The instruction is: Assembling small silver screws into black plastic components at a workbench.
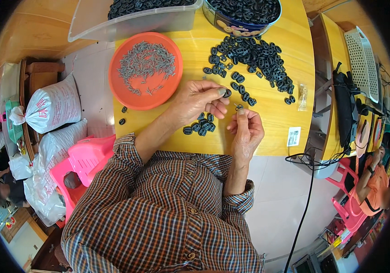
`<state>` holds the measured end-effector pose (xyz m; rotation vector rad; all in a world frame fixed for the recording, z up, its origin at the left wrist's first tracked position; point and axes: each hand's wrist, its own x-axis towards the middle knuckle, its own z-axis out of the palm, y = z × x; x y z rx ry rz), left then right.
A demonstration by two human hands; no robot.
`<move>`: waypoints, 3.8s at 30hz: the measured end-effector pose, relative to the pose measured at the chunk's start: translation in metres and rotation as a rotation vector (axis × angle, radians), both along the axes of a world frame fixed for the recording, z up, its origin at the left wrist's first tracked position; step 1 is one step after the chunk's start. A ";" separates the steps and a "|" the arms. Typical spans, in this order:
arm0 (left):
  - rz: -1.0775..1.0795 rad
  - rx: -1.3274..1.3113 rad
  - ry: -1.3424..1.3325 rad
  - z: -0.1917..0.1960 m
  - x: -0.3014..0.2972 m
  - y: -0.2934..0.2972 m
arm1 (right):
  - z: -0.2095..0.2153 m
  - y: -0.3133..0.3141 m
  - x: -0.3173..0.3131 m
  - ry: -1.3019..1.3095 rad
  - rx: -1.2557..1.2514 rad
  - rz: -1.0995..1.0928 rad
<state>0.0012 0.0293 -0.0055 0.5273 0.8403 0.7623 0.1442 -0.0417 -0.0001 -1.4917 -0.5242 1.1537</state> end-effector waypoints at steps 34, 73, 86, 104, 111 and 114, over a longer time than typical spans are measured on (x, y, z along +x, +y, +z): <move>-0.113 0.350 0.127 -0.007 0.003 -0.009 | 0.002 -0.002 -0.005 0.048 0.009 -0.015; -0.179 0.350 0.119 -0.015 0.001 -0.010 | 0.004 -0.001 -0.008 0.019 0.028 0.057; -0.221 0.339 0.153 -0.009 -0.002 -0.008 | 0.003 -0.003 -0.007 0.071 0.011 0.088; -0.321 0.346 0.127 -0.007 -0.019 -0.005 | -0.004 -0.003 0.010 0.228 0.050 0.306; -0.376 0.379 0.130 -0.006 -0.023 -0.005 | -0.001 -0.002 0.012 0.260 0.040 0.342; -0.367 0.340 0.058 -0.010 -0.022 -0.006 | -0.001 -0.002 0.012 0.252 0.033 0.342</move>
